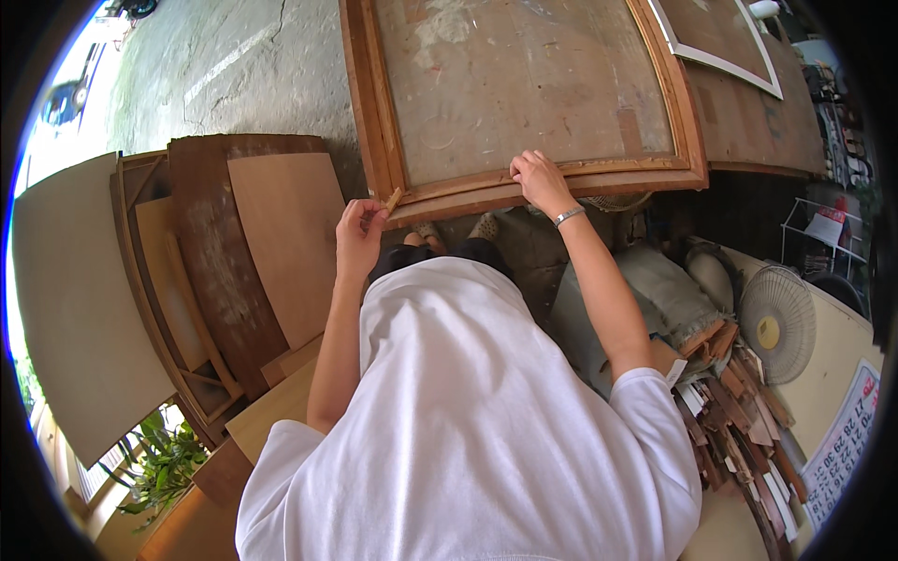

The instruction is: The person moves a wooden frame onto a workbench, retrieves a wooden panel, and places it into the frame. They then walk through the shop, pick up a framed artwork, and return to the workbench to insert the artwork into the frame.

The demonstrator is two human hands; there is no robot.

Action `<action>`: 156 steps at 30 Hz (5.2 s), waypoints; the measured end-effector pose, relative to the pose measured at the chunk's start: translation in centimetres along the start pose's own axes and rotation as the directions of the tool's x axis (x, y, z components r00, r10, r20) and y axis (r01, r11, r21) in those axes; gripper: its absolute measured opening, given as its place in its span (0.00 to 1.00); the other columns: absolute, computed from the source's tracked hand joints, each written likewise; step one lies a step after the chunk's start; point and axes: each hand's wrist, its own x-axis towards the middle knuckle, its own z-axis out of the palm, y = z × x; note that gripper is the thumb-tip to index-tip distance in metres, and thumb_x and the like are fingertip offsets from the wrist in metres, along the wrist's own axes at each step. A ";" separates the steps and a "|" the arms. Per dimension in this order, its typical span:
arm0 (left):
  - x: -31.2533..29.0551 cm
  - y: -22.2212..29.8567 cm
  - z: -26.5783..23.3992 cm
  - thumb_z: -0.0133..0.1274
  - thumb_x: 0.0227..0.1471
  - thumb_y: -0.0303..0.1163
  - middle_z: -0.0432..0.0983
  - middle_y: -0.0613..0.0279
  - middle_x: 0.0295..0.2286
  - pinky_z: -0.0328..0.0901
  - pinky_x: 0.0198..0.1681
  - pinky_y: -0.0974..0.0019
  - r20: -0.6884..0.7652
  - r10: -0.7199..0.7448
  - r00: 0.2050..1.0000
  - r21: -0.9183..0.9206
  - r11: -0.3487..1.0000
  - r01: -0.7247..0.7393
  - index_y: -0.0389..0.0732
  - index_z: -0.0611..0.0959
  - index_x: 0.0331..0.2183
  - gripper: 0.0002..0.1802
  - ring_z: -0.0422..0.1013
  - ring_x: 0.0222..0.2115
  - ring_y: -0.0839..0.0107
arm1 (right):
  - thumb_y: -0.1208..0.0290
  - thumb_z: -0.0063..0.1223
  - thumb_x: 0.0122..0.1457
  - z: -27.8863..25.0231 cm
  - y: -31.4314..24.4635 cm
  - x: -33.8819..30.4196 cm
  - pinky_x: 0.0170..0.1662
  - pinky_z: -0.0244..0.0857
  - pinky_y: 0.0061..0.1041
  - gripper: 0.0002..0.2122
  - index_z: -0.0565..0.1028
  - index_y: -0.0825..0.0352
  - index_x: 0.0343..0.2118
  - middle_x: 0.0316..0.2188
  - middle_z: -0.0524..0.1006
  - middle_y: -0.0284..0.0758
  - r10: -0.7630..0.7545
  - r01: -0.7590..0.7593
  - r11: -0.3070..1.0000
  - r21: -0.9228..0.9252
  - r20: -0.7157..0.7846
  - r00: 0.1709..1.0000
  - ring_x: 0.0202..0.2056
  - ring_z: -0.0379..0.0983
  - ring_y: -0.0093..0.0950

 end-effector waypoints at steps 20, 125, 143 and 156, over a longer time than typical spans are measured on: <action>0.2 -5.4 3.8 0.58 0.51 0.30 0.75 0.64 0.25 0.65 0.32 0.71 0.201 -0.130 0.971 -0.013 0.991 0.135 0.36 0.78 0.32 0.09 0.70 0.26 0.76 | 0.79 0.48 0.56 -15.4 9.5 -11.5 0.46 0.60 0.39 0.02 0.69 0.68 0.31 0.33 0.70 0.41 0.332 -0.382 0.922 -0.061 -0.380 0.863 0.41 0.66 0.44; 1.9 4.5 10.8 0.54 0.55 0.28 0.80 0.60 0.29 0.67 0.36 0.72 0.283 -0.060 0.957 -0.223 0.967 0.126 0.33 0.76 0.33 0.07 0.74 0.31 0.76 | 0.77 0.47 0.55 -7.8 6.8 -3.9 0.35 0.65 0.38 0.03 0.69 0.68 0.25 0.28 0.70 0.39 0.085 -0.085 0.996 0.011 -0.020 0.996 0.34 0.71 0.41; 6.3 6.6 17.1 0.48 0.55 0.26 0.75 0.51 0.31 0.67 0.36 0.63 0.325 0.102 0.940 -0.087 0.993 -0.077 0.36 0.72 0.38 0.07 0.73 0.30 0.63 | 0.73 0.50 0.56 -21.0 18.8 -43.6 0.42 0.68 0.40 0.11 0.75 0.66 0.42 0.39 0.74 0.48 0.678 -0.988 0.076 -0.137 -0.719 0.152 0.39 0.73 0.48; 5.3 16.6 28.1 0.53 0.52 0.25 0.78 0.60 0.30 0.68 0.38 0.68 0.678 0.089 0.730 -0.350 0.912 0.214 0.34 0.79 0.36 0.08 0.74 0.32 0.73 | 0.73 0.55 0.57 -13.8 7.3 -18.1 0.40 0.70 0.25 0.12 0.75 0.69 0.44 0.34 0.79 0.39 0.561 -0.316 0.782 0.538 -0.386 0.732 0.34 0.77 0.27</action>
